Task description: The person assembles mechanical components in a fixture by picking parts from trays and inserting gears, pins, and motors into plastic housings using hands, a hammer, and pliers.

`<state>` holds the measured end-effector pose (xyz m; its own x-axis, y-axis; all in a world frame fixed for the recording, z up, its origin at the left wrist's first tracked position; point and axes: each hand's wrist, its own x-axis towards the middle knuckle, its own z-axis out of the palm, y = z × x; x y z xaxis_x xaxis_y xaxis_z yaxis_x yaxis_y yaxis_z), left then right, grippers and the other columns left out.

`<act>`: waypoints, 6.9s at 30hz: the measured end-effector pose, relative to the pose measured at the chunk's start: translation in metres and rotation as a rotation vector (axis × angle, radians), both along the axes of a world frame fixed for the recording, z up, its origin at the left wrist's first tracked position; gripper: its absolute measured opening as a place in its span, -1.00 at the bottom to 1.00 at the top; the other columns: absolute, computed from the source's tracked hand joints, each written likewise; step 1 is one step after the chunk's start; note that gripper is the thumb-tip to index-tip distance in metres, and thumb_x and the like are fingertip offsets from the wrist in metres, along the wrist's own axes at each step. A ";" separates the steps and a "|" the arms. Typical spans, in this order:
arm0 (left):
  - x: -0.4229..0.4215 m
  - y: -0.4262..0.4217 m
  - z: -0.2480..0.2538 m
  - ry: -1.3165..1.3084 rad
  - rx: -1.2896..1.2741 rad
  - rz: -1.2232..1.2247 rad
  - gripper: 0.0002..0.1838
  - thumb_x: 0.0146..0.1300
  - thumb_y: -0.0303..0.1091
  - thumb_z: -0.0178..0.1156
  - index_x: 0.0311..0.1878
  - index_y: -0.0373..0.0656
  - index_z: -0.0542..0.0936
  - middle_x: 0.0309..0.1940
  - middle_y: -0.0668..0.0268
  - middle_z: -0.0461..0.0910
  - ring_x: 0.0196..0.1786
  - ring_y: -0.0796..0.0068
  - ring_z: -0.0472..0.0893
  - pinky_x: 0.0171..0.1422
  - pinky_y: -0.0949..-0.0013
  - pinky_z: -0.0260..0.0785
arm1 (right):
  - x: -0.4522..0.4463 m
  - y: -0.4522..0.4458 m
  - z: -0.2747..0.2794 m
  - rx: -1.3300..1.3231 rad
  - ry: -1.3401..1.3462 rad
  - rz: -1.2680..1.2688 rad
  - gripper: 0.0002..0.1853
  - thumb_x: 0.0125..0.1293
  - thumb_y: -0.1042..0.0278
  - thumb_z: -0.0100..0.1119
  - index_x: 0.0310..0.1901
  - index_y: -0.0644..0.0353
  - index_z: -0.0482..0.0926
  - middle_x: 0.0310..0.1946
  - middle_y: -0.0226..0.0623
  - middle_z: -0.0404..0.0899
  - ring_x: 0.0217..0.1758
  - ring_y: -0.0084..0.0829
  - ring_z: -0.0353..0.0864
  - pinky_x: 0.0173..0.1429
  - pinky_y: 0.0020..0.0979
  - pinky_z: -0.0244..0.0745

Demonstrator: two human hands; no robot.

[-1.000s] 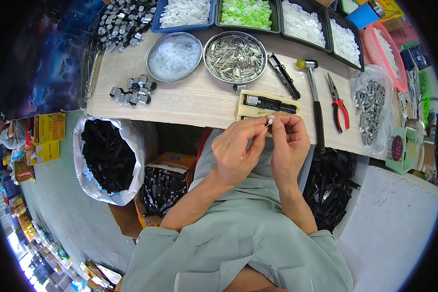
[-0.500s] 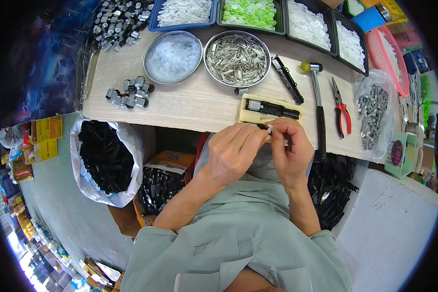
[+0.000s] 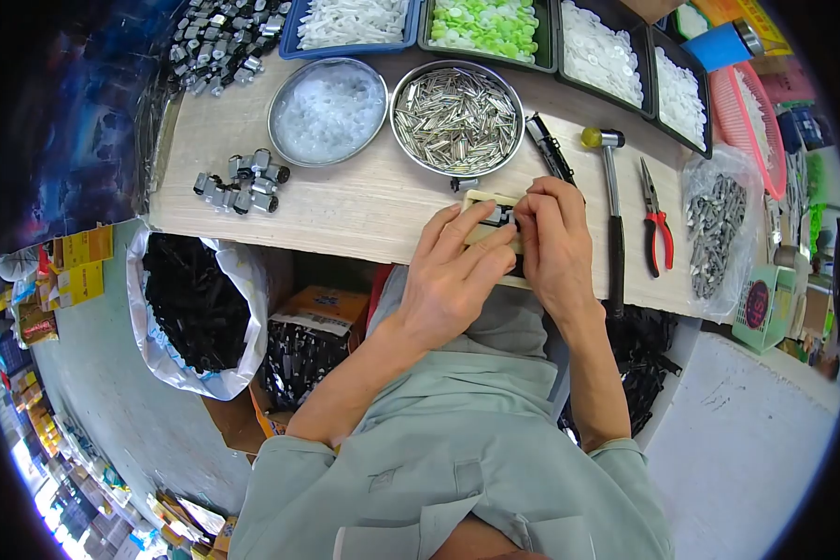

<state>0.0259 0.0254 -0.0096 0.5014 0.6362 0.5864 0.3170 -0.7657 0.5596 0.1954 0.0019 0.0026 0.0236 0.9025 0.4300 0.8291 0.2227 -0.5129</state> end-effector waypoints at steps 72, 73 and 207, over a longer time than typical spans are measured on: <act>-0.015 -0.046 0.033 -0.281 -1.032 -0.155 -0.64 0.37 -0.61 0.27 0.19 -0.33 0.46 -0.12 0.26 0.68 -0.08 0.63 0.65 0.12 0.47 0.52 | -0.028 -0.093 -0.002 -0.108 1.156 0.072 -0.93 0.50 0.57 0.14 -0.06 0.32 0.49 -0.07 -0.18 0.63 0.03 -0.42 0.65 0.17 -0.41 0.56; -0.016 -0.046 0.036 -0.233 -0.982 -0.150 -0.64 0.37 -0.61 0.27 0.19 -0.33 0.46 -0.12 0.26 0.68 -0.09 0.63 0.65 0.10 0.47 0.52 | -0.027 -0.094 -0.002 -0.097 0.993 0.079 -0.92 0.47 0.60 0.16 -0.07 0.32 0.50 -0.08 -0.16 0.64 0.00 -0.39 0.66 0.13 -0.40 0.58; 0.025 0.026 0.053 -0.119 -0.571 0.055 -0.90 0.41 -0.50 0.21 -0.19 -0.36 0.57 -0.42 0.05 0.68 -0.38 0.30 0.70 -0.29 0.27 0.48 | -0.010 0.001 0.023 0.291 0.232 -0.045 -0.76 0.24 0.74 0.27 -0.07 0.29 0.61 -0.13 -0.09 0.69 -0.22 -0.18 0.72 -0.20 -0.35 0.63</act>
<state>0.0508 0.0519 0.0437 0.4104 0.8912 0.1931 0.2577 -0.3165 0.9129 0.1853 0.0026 0.0253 0.1878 0.7391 0.6468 0.7104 0.3525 -0.6091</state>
